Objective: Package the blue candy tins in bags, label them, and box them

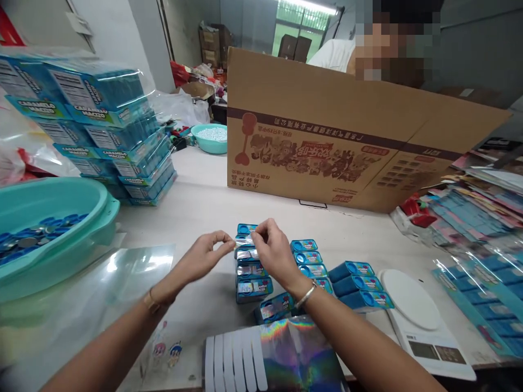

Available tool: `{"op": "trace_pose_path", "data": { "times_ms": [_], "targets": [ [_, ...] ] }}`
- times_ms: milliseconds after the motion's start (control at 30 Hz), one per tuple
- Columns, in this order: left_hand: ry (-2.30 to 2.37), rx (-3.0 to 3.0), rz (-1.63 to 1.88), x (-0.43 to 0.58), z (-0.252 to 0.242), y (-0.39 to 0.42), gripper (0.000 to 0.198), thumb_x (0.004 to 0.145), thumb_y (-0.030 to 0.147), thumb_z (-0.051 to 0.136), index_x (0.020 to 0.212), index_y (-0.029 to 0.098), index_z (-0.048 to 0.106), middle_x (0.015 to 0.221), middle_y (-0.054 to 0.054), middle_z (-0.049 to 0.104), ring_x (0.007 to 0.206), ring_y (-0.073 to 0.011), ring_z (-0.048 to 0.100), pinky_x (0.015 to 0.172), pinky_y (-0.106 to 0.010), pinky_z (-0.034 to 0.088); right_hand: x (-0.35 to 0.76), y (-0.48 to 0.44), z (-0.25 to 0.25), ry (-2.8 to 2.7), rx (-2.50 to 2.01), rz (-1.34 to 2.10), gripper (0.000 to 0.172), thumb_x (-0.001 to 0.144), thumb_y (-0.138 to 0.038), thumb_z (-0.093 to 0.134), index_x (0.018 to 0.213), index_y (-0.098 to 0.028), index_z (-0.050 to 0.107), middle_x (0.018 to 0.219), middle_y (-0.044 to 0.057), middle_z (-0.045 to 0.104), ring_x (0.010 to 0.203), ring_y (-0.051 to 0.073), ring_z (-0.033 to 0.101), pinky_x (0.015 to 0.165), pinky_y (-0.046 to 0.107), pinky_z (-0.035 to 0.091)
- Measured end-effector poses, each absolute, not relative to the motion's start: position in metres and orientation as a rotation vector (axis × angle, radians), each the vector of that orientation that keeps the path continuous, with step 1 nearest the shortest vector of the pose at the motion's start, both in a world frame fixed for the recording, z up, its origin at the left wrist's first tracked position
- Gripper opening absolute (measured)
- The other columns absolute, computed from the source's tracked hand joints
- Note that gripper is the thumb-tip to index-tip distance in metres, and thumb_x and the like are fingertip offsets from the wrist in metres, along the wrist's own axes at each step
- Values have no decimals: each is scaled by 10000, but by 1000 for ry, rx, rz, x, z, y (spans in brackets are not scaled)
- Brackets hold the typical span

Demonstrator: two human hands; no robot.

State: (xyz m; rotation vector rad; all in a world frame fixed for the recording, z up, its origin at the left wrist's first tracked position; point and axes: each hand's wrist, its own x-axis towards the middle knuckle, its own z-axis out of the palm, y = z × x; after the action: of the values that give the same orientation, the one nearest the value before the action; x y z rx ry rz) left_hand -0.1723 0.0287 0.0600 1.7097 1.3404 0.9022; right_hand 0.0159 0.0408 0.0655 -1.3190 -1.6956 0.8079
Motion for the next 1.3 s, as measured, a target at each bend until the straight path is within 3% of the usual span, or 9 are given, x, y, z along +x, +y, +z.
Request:
{"op": "trace_pose_path", "data": {
  "times_ms": [133, 433, 933, 1167, 1300],
  "targets": [
    [1385, 1888, 665, -189, 63, 79, 305, 839, 420, 487, 789, 176, 664, 809, -51, 720, 762, -219, 625, 684, -306, 430, 8, 75, 59, -1623, -1292, 938, 354, 785, -355, 606, 1072, -211, 459, 644, -78, 524, 606, 145, 511, 594, 279, 387],
    [1335, 2018, 301, -200, 52, 120, 330, 825, 425, 460, 814, 167, 665, 838, -72, 722, 726, -213, 601, 619, -296, 392, 5, 105, 35, -1557, -1359, 937, 234, 702, -362, 635, 861, -198, 586, 607, -51, 535, 593, 145, 510, 594, 284, 408],
    [1284, 1943, 273, -192, 39, 133, 264, 745, 377, 489, 737, 162, 641, 772, -64, 695, 700, -201, 575, 619, -294, 385, 7, 103, 22, -1759, -1495, 721, 214, 723, -192, 486, 899, -218, 605, 643, -41, 538, 651, 162, 512, 635, 284, 395],
    [1186, 1700, 411, -189, 20, 127, 312, 743, 478, 540, 691, 173, 583, 619, 28, 504, 609, -143, 423, 584, -276, 310, 8, 102, 20, -1923, -1495, 527, 201, 743, -136, 508, 887, -232, 610, 665, -15, 554, 770, 201, 530, 671, 293, 390],
    [1179, 1610, 519, -186, -1, 124, 348, 754, 510, 561, 690, 170, 599, 600, 34, 498, 597, -136, 430, 575, -267, 308, 11, 102, 17, -1871, -1493, 518, 206, 738, -154, 530, 904, -232, 625, 791, -5, 516, 731, 176, 516, 673, 297, 411]
  ]
}}
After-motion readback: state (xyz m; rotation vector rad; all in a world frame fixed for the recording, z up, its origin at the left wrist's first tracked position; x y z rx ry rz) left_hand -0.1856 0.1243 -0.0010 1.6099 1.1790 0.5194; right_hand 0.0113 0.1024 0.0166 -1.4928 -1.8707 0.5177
